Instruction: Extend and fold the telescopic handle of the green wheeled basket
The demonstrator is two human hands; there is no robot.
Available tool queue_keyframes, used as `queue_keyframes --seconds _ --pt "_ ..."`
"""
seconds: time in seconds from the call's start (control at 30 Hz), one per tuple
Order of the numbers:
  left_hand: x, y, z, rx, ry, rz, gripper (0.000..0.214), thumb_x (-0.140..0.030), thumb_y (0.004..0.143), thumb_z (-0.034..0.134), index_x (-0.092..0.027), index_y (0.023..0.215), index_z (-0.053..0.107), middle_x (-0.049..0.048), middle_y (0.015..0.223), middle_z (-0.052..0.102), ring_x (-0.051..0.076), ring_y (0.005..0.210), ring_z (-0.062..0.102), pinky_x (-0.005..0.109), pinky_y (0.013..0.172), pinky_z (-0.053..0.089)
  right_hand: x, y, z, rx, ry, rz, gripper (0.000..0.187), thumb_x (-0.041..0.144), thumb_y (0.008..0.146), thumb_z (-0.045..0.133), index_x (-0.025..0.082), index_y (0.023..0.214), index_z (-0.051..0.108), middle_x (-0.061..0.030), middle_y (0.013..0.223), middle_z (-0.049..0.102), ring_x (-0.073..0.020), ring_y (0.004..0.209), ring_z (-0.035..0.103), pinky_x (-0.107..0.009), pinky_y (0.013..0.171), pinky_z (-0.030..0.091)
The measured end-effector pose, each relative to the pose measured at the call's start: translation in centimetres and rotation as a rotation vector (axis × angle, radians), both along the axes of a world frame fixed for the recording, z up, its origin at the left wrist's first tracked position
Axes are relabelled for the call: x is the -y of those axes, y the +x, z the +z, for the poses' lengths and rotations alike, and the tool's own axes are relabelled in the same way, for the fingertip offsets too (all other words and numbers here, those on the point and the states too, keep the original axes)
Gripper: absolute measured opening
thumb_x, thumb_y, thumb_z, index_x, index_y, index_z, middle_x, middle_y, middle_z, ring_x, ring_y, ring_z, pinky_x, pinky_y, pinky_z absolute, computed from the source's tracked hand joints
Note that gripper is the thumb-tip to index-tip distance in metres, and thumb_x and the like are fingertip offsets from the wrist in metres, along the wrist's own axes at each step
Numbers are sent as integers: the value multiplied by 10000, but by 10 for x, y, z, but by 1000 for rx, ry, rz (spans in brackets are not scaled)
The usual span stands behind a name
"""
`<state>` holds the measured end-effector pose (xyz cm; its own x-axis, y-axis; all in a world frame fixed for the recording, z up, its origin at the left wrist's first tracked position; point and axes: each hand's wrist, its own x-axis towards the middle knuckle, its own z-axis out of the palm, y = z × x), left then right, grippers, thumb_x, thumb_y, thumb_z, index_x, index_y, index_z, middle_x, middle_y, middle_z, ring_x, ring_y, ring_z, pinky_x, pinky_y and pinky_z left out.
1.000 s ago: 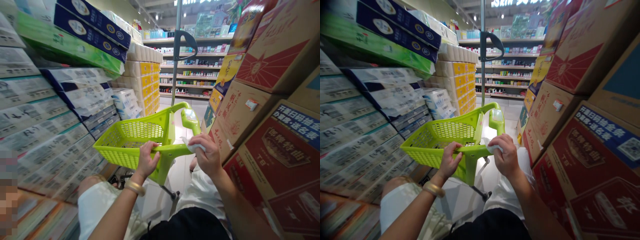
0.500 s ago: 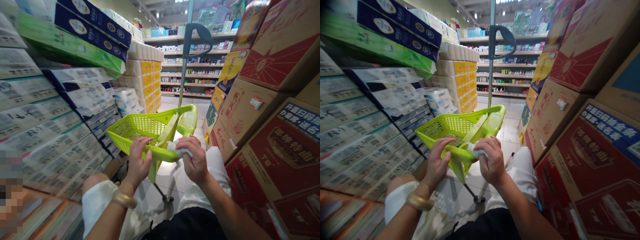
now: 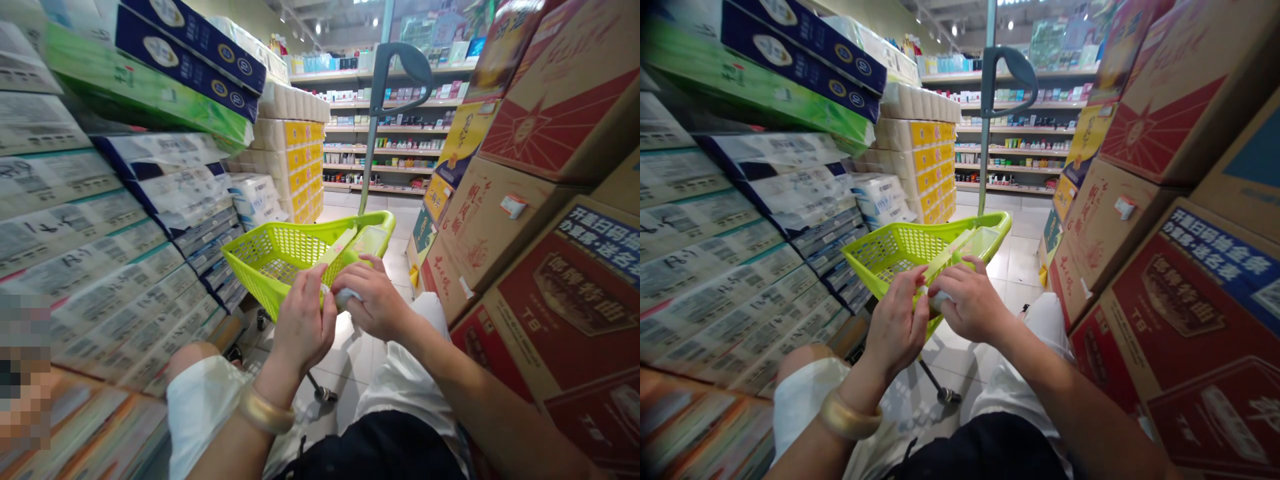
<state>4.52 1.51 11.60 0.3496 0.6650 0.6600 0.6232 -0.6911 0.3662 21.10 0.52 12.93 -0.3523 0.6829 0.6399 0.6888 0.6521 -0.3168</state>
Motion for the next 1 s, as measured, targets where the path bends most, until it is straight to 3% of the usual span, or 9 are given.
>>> queue_keyframes --seconds 0.13,0.27,0.53,0.67,0.87,1.0 --pt "-3 -2 -4 -49 3 -12 385 -244 914 368 -151 1277 456 113 1066 594 225 1014 572 395 905 483 -17 22 14 161 -51 5 295 59 721 435 233 841 642 11 869 688 -172 916 612 -431 1104 174" --pt "-4 -4 -5 -55 0 -37 344 -269 926 342 -132 1201 497 103 993 616 218 935 580 375 843 488 -26 31 12 155 9 39 322 41 704 416 233 831 641 6 885 689 -167 959 620 -419 1122 180" --pt "12 3 16 -153 -23 82 249 -409 820 563 -200 957 560 46 837 645 216 788 604 337 705 452 -12 -4 -10 -101 48 -106 311 50 678 433 239 833 625 -9 921 685 -177 957 615 -399 1103 232" --pt "11 1 13 -219 54 220 208 -371 886 462 -199 842 569 37 701 632 212 664 588 328 614 398 -7 -15 -8 -145 40 -82 258 82 721 461 222 858 630 -29 953 688 -184 985 615 -382 1076 257" --pt "0 -17 1 -220 227 193 288 -317 912 432 -205 678 559 19 589 588 167 590 546 301 589 342 -18 -1 -8 -73 86 52 316 63 775 442 242 941 643 -2 1021 710 -161 1058 617 -389 1109 193" --pt "-1 -24 1 -192 272 173 278 -299 895 456 -205 657 565 12 564 572 164 570 533 303 583 349 -31 7 -16 -180 170 -85 286 73 800 451 233 929 650 -20 1017 714 -174 1054 627 -393 1082 259"
